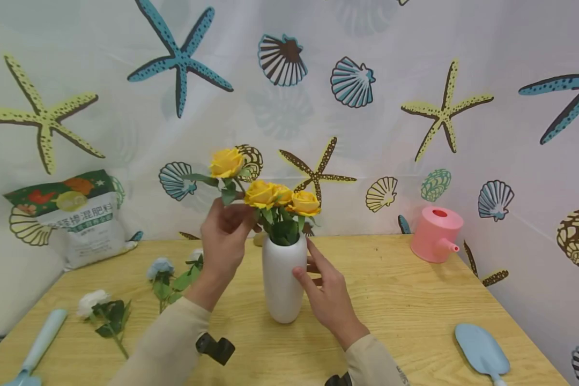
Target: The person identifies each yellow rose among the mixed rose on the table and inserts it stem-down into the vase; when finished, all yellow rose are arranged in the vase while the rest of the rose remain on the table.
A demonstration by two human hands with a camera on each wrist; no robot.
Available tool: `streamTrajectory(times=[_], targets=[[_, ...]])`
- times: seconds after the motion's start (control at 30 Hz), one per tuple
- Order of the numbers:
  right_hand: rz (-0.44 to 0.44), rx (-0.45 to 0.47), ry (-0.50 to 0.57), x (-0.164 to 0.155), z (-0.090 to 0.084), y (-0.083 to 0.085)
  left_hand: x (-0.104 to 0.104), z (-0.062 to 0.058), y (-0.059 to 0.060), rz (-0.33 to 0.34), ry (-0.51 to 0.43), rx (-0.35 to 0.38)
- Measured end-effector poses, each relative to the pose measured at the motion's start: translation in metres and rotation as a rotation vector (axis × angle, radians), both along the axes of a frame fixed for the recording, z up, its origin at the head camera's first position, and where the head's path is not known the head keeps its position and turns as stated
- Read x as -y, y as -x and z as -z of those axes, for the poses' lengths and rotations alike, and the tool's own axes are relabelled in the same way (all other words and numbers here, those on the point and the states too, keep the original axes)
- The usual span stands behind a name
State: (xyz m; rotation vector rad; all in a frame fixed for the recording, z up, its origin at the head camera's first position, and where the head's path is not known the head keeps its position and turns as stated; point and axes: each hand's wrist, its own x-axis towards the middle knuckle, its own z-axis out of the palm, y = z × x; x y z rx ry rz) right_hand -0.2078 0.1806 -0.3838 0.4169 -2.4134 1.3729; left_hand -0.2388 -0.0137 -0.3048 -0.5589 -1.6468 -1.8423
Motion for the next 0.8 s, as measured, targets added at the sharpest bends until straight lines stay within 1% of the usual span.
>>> streamTrajectory(times=[0.13,0.23,0.4,0.57,0.7,0.77,0.8], targets=[[0.01,0.019,0.005,0.0,0.001,-0.001,-0.004,0.007,-0.004,-0.005,0.079,0.002],[0.01,0.012,0.006,0.0,0.001,-0.001,-0.007,0.011,-0.006,-0.034,0.113,0.01],[0.003,-0.008,0.002,0.001,0.001,0.0,-0.01,0.015,-0.01,-0.073,0.142,0.036],[0.007,0.003,0.001,0.001,-0.001,-0.001,-0.011,0.02,-0.013,-0.088,0.141,0.079],[0.004,0.012,-0.005,0.001,-0.003,-0.001,-0.006,0.025,-0.015,-0.098,0.129,0.074],[-0.005,0.01,-0.011,0.0,-0.004,0.0,-0.001,0.03,-0.016,-0.131,0.153,0.058],[-0.01,0.012,-0.015,0.0,-0.004,0.001,0.002,0.033,-0.016,-0.159,0.18,0.035]])
